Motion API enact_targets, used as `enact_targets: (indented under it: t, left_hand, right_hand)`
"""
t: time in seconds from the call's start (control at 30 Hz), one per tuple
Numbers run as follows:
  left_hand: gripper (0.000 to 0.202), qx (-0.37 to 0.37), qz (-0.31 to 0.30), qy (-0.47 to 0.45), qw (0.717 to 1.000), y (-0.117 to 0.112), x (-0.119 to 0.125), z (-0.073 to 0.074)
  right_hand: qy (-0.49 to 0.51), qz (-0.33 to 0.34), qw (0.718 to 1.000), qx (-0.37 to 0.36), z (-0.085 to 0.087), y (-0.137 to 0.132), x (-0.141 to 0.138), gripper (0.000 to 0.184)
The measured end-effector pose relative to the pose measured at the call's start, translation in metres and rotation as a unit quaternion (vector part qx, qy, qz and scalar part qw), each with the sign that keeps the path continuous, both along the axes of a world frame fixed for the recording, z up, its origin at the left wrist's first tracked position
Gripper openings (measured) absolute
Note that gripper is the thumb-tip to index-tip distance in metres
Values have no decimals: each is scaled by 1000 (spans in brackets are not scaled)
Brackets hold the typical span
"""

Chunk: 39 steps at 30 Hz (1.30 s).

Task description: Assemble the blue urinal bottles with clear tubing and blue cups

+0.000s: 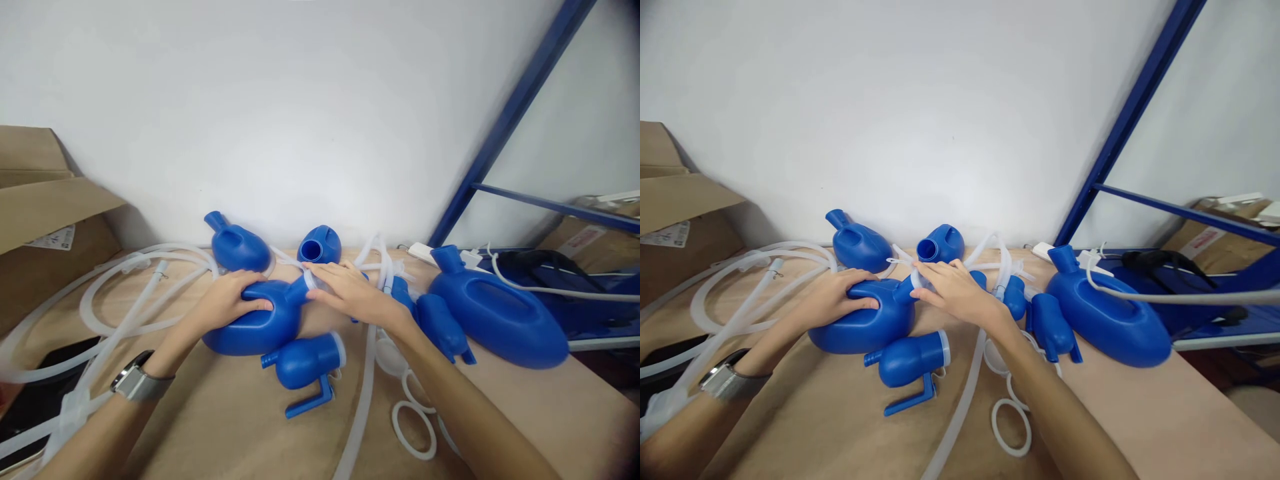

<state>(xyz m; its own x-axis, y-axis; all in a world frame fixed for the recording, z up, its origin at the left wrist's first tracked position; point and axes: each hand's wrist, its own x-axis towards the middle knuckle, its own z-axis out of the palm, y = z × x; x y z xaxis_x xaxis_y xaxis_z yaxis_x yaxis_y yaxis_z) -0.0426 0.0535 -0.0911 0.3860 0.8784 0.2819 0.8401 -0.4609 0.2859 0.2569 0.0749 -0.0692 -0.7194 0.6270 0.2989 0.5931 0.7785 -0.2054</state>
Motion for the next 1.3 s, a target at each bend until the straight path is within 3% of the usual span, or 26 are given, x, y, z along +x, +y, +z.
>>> enact_targets:
  t: [0.1,0.37,0.6,0.97,1.17,1.3]
  left_hand:
    - [64,2,2,1,1000,0,0,0]
    - [69,-2,2,-7,1000,1,-1,-2]
    - [67,-11,-7,-20,1000,0,-1,0]
    - [64,7,-15,-32,999,-1,-4,-1]
    - [67,13,-14,-30,999,0,-4,-2]
    - [67,12,-11,-30,999,0,-4,-3]
  right_hand:
    - [7,20,1000,9,3,-1,0,55]
    - [27,64,995,-68,15,-4,4,53]
    - [53,109,989,-84,13,-2,6,55]
    - [25,63,998,-10,16,-6,9,47]
    - [62,46,996,-34,13,-1,10,66]
    - [73,58,994,-54,14,2,13,57]
